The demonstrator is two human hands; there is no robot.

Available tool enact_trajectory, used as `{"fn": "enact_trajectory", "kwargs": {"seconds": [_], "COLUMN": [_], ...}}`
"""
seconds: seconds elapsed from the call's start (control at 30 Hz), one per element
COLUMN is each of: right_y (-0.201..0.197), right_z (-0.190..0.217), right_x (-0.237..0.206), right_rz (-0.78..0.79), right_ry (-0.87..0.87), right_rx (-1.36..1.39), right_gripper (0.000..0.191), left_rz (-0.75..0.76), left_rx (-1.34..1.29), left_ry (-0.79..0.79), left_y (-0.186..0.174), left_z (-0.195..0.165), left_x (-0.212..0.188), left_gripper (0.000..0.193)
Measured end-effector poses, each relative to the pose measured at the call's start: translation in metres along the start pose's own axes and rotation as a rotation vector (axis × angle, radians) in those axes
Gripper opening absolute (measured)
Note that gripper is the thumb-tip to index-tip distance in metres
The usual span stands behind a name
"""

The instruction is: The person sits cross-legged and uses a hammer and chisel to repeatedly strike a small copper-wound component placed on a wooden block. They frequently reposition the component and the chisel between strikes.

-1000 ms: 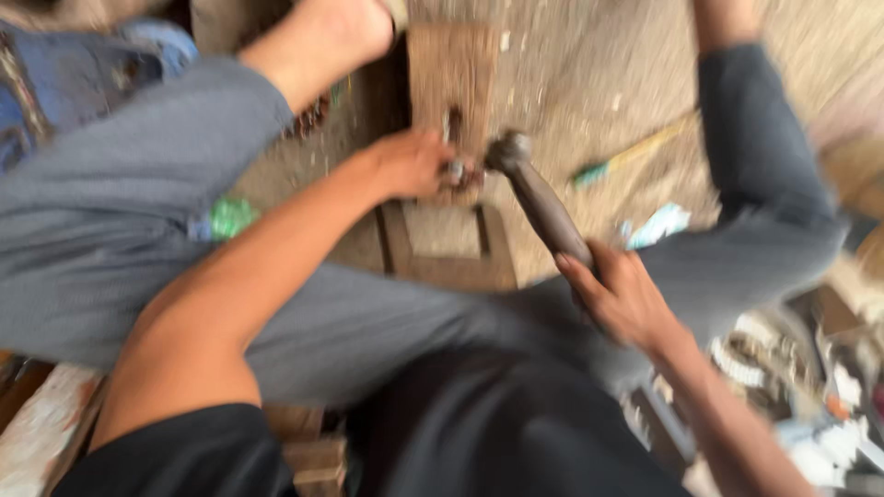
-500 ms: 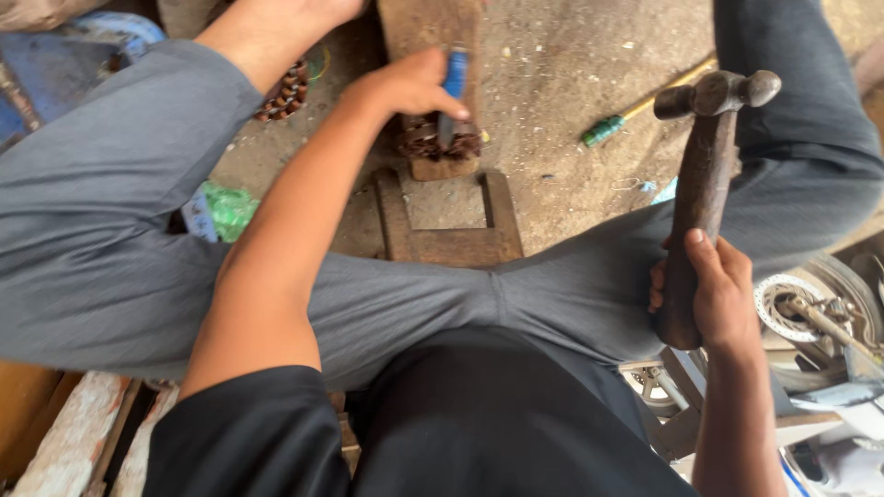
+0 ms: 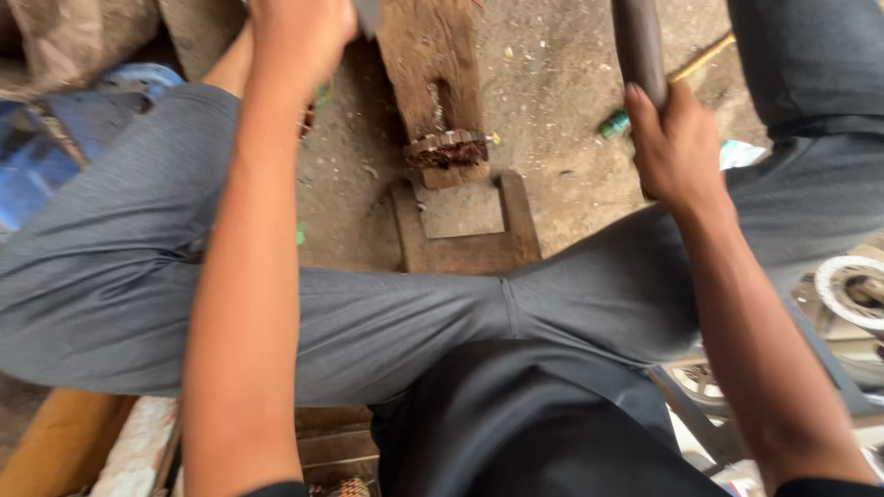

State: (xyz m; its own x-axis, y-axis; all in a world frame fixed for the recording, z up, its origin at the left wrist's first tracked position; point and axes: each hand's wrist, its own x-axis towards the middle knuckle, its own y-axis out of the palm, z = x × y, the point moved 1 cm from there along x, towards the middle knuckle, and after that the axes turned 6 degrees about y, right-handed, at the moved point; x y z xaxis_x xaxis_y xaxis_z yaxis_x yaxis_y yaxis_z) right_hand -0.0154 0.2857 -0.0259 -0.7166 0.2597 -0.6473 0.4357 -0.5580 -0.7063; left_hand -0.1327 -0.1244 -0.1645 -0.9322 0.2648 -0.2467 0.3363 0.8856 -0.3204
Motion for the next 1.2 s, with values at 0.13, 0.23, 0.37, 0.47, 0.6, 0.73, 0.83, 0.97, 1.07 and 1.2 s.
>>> {"fn": "enact_trajectory", "kwargs": {"seconds": [0.13, 0.23, 0.37, 0.47, 0.6, 0.73, 0.83, 0.97, 1.07, 1.2], "right_y": [0.051, 0.087, 0.136, 0.162, 0.177, 0.186, 0.189, 0.189, 0.183, 0.173], "right_z": [-0.002, 0.003, 0.028, 0.042, 0.05, 0.051, 0.051, 0.049, 0.048, 0.049], "right_x": [0.062, 0.077, 0.049, 0.028, 0.022, 0.026, 0.028, 0.026, 0.025, 0.032], "right_rz": [-0.077, 0.355, 0.556, 0.582, 0.384, 0.398, 0.411, 0.413, 0.306, 0.134], "right_ry": [-0.26, -0.019, -0.27, -0.379, -0.526, -0.557, -0.544, -0.494, -0.56, -0.626], "right_rx": [-0.345, -0.736, -0.366, -0.398, -0.314, -0.453, -0.445, -0.43, -0.381, -0.323], "right_gripper": [0.045, 0.031, 0.071, 0.088, 0.07, 0.027, 0.027, 0.027, 0.027, 0.026], "left_rz": [-0.071, 0.159, 0.09, 0.032, -0.222, -0.356, -0.461, -0.488, -0.528, -0.604], "left_rx": [0.092, 0.174, 0.274, 0.105, -0.227, -0.614, -0.591, -0.446, -0.472, -0.382], "left_ry": [0.044, -0.468, -0.67, -1.018, -1.035, -1.127, -1.063, -1.101, -1.103, -0.995], "left_y": [0.03, 0.059, 0.092, 0.119, 0.147, 0.157, 0.159, 0.169, 0.178, 0.181], "left_z": [-0.034, -0.03, 0.0, 0.021, 0.024, 0.026, 0.029, 0.031, 0.027, 0.017], "left_x": [-0.058, -0.089, -0.104, -0.11, -0.114, -0.124, -0.13, -0.135, -0.135, -0.125], "left_gripper": [0.015, 0.016, 0.029, 0.047, 0.04, 0.022, 0.03, 0.054, 0.061, 0.058]}}
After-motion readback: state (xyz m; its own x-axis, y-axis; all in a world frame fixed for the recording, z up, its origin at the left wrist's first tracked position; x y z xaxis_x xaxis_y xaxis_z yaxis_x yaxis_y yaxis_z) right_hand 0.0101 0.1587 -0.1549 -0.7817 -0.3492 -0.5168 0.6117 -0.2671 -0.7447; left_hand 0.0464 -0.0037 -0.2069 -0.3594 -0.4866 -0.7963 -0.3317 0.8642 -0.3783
